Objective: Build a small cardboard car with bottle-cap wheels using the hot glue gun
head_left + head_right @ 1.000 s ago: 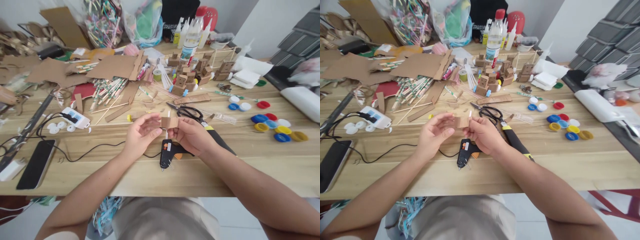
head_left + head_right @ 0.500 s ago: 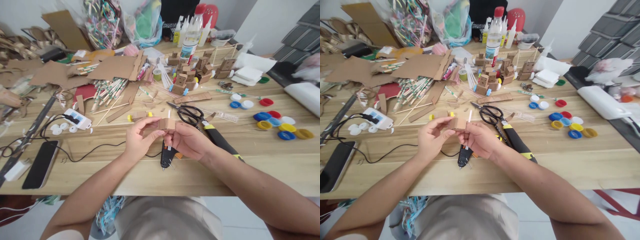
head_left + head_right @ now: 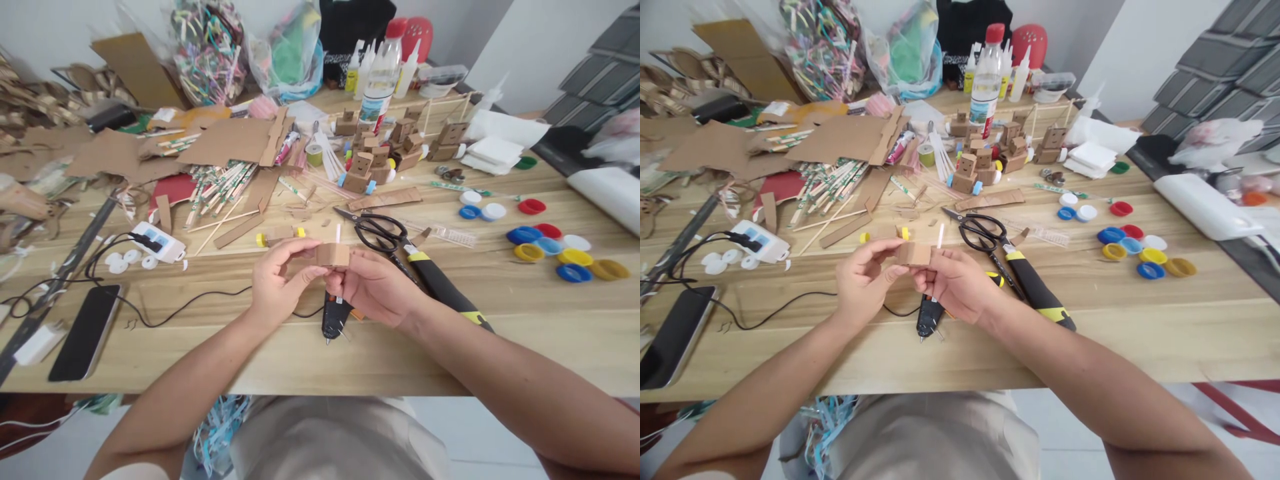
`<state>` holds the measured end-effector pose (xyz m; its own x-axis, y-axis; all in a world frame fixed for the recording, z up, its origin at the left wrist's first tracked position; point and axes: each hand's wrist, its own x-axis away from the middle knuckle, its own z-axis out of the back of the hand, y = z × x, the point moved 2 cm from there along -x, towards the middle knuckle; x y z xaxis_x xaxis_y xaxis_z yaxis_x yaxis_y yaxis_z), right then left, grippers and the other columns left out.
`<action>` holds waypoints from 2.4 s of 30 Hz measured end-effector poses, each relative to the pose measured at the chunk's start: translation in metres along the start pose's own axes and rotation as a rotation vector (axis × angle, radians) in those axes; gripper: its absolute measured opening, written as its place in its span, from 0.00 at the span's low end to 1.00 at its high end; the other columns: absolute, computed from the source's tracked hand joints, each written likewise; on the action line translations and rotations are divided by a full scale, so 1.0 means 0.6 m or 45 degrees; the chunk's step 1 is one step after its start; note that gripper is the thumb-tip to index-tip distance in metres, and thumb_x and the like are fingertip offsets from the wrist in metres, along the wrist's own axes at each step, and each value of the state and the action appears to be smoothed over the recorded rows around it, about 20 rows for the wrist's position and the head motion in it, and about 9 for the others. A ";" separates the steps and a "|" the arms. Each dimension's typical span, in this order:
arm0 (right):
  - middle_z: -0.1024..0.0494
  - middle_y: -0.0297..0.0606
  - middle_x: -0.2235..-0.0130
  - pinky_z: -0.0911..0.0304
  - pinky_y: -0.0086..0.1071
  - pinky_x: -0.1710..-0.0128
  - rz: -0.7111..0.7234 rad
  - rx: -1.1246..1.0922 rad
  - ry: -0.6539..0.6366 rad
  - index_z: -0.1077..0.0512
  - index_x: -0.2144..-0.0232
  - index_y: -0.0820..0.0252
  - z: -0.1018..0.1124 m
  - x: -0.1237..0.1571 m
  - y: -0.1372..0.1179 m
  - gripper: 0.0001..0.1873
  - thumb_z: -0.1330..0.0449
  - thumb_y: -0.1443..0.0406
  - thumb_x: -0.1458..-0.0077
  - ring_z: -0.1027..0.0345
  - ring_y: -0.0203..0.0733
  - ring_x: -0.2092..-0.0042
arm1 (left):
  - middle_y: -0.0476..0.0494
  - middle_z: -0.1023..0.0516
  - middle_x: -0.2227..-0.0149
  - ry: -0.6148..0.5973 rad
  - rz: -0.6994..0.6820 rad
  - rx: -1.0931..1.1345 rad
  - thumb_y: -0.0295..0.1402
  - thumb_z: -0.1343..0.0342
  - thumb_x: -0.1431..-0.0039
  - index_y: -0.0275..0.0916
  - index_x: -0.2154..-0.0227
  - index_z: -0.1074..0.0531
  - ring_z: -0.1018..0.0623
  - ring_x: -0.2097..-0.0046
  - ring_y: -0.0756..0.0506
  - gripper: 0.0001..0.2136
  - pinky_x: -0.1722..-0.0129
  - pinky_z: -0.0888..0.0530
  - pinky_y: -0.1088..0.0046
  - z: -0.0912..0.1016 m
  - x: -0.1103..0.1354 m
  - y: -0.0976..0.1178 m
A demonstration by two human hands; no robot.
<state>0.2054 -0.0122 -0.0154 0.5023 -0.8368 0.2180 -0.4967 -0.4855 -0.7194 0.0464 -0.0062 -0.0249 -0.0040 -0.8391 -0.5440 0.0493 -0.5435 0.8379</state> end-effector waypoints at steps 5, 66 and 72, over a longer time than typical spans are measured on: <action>0.27 0.29 0.77 0.36 0.26 0.74 0.129 0.156 0.086 0.22 0.75 0.59 -0.001 -0.005 -0.005 0.15 0.22 0.58 0.58 0.37 0.30 0.75 | 0.43 0.13 0.58 0.025 0.170 0.141 0.45 0.27 0.46 0.45 0.57 0.17 0.15 0.57 0.45 0.17 0.54 0.19 0.68 -0.007 0.003 0.000; 0.16 0.40 0.65 0.26 0.34 0.66 2.139 2.440 0.017 0.24 0.63 0.55 -0.012 0.048 -0.037 0.10 0.43 0.72 0.33 0.23 0.40 0.65 | 0.48 0.14 0.58 -0.202 1.006 0.923 0.48 0.20 0.62 0.48 0.57 0.18 0.15 0.55 0.45 0.27 0.50 0.18 0.68 -0.024 0.010 0.003; 0.16 0.44 0.62 0.24 0.34 0.62 2.112 2.441 0.010 0.23 0.61 0.60 -0.018 0.051 -0.038 0.11 0.44 0.73 0.32 0.23 0.41 0.62 | 0.48 0.14 0.57 -0.264 1.004 0.904 0.52 0.22 0.58 0.47 0.55 0.19 0.16 0.54 0.44 0.28 0.51 0.19 0.67 -0.017 0.013 -0.008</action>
<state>0.2248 -0.0292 0.0148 0.5598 -0.1399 -0.8167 0.5306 0.8176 0.2236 0.0561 -0.0097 -0.0335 -0.3966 -0.9099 0.1213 -0.4783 0.3176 0.8187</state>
